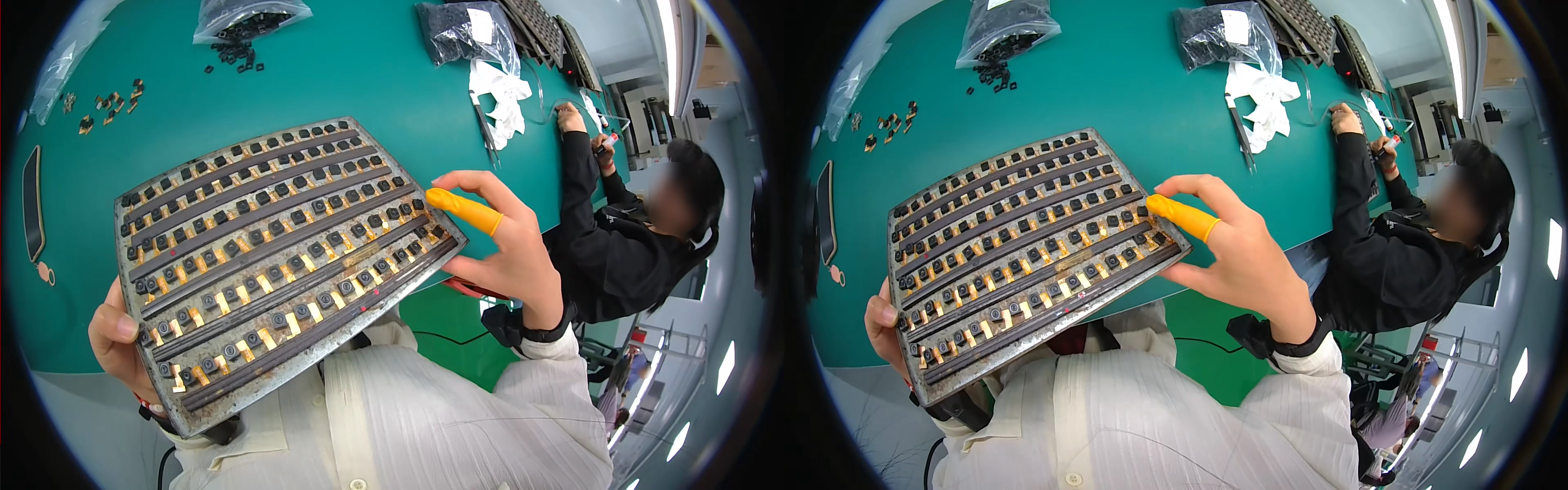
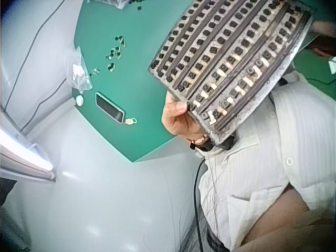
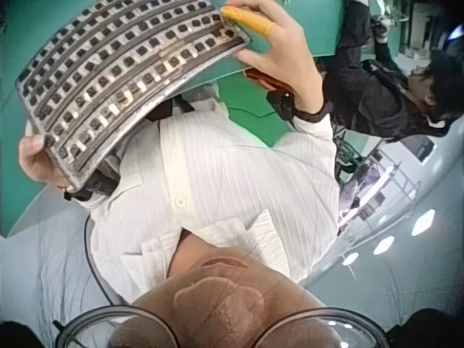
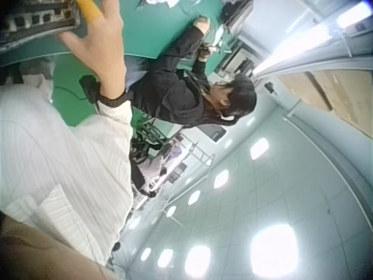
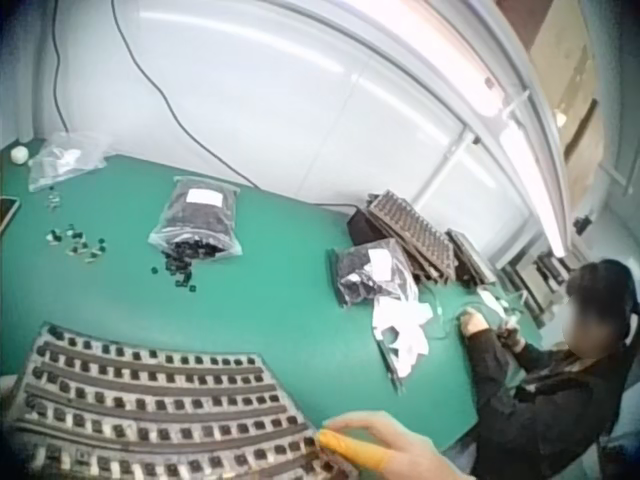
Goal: The person places small black components into a grid on a circuit board using yellow finger cots. They systematically fill the slots and then lift the board to inspect the placement of the components.
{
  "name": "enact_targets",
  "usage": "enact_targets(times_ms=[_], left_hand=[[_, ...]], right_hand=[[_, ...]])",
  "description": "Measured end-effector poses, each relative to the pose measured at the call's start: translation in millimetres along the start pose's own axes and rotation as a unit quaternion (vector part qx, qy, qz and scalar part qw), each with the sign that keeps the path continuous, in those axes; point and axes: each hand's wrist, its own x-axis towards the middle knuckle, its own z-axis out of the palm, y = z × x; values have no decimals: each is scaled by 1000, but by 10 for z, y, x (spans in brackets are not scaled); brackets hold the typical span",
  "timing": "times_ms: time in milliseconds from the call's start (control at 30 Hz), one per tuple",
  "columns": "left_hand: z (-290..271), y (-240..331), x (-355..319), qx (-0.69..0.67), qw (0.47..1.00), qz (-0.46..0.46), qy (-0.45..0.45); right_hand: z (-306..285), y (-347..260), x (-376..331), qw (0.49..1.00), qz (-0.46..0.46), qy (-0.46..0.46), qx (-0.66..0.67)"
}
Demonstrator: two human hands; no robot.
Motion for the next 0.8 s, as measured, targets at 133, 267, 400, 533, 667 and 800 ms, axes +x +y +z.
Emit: enact_targets(times_ms=[133,267,400,533,667,800], left_hand=[[-22,0,2,-4,1000,-5,-11],[-13,-15,-10,20,1000,7,10],[-2,6,17,26,999,-1,-26],[91,5,33,29,1000,2,-12],[50,-72,52,22,999,47,3],[60,-33,37,-1,1000,31,-1]], right_hand=[[91,22,28,1000,-14,-2,-5],[149,76,48,998,-61,8,0],[158,85,23,999,-47,3,-3],[122,19,40,1000,-16,23,-14],[121,-13,96,996,-54,56,-44],[146,-112,192,993,-110,43,-22]])
